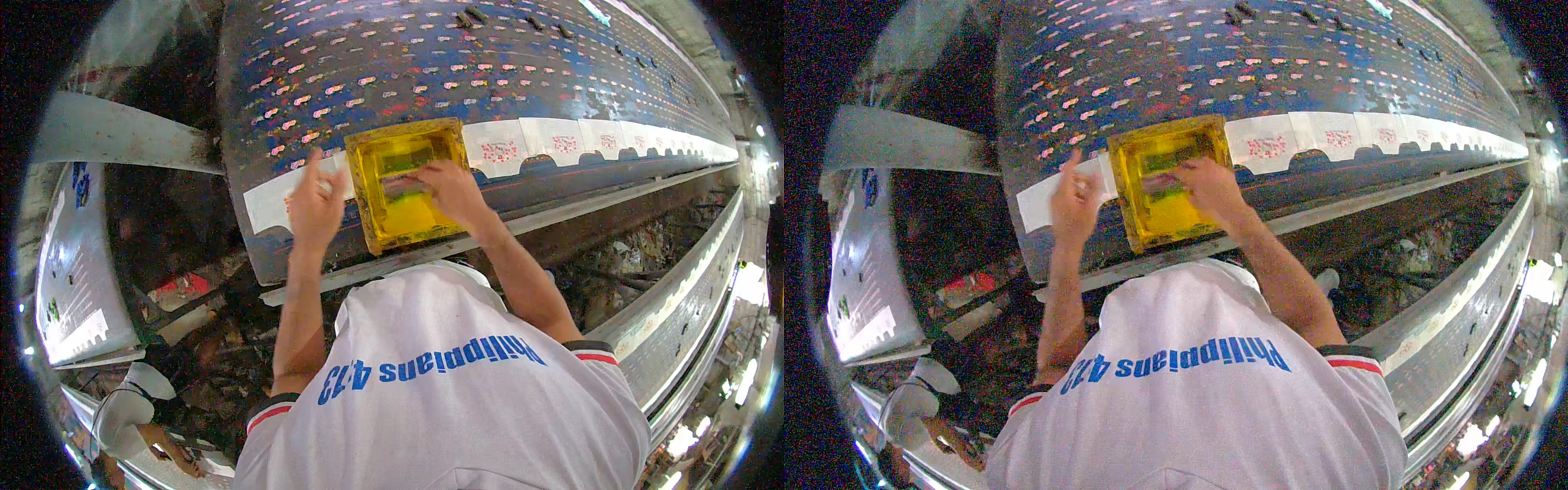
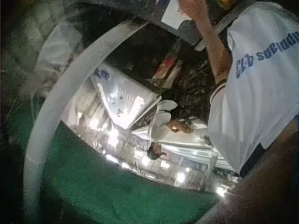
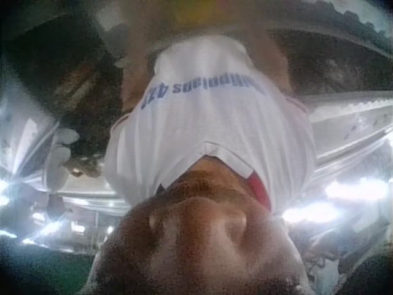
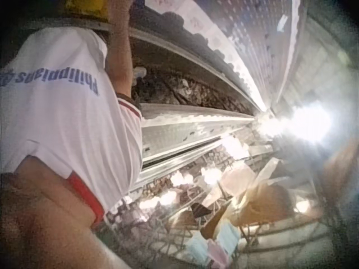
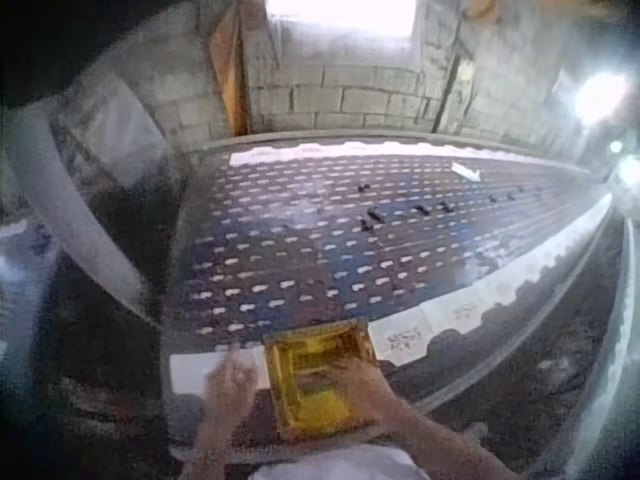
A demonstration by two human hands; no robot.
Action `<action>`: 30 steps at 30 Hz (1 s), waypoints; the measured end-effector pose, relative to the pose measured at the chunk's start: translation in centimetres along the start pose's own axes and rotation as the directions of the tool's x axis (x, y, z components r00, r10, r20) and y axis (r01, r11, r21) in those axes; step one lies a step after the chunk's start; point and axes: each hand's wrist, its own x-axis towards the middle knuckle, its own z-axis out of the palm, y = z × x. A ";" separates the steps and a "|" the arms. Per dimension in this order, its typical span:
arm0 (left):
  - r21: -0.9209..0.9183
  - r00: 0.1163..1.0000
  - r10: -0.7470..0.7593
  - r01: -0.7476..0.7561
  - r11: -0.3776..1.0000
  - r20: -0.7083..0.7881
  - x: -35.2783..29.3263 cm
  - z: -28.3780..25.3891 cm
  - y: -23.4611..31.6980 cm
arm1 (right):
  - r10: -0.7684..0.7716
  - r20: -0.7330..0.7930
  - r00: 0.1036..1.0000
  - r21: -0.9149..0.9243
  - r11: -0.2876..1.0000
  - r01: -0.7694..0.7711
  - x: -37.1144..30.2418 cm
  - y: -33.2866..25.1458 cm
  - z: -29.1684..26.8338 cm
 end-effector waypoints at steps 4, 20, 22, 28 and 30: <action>-0.565 0.917 0.283 -0.396 0.724 -0.280 3.6 -10.3 9.7 | -0.001 -0.073 0.997 0.069 0.998 0.006 -5.5 -1.6 1.6; -0.836 0.541 0.830 -0.511 0.200 -0.132 4.4 -18.8 17.0 | 0.040 -0.126 0.991 0.111 0.993 -0.026 -6.9 -3.8 2.4; -0.829 0.530 0.838 -0.520 0.204 -0.126 4.4 -19.2 16.9 | 0.039 -0.128 0.991 0.113 0.993 -0.024 -6.8 -3.9 2.3; -0.804 0.521 0.846 -0.547 0.232 -0.111 4.8 -20.5 16.3 | 0.009 -0.118 0.993 0.088 0.996 0.001 -6.0 -4.6 1.8; -0.789 0.539 0.835 -0.558 0.257 -0.109 4.6 -20.6 15.9 | 0.049 -0.074 0.996 0.081 0.996 -0.043 -6.5 -4.8 1.6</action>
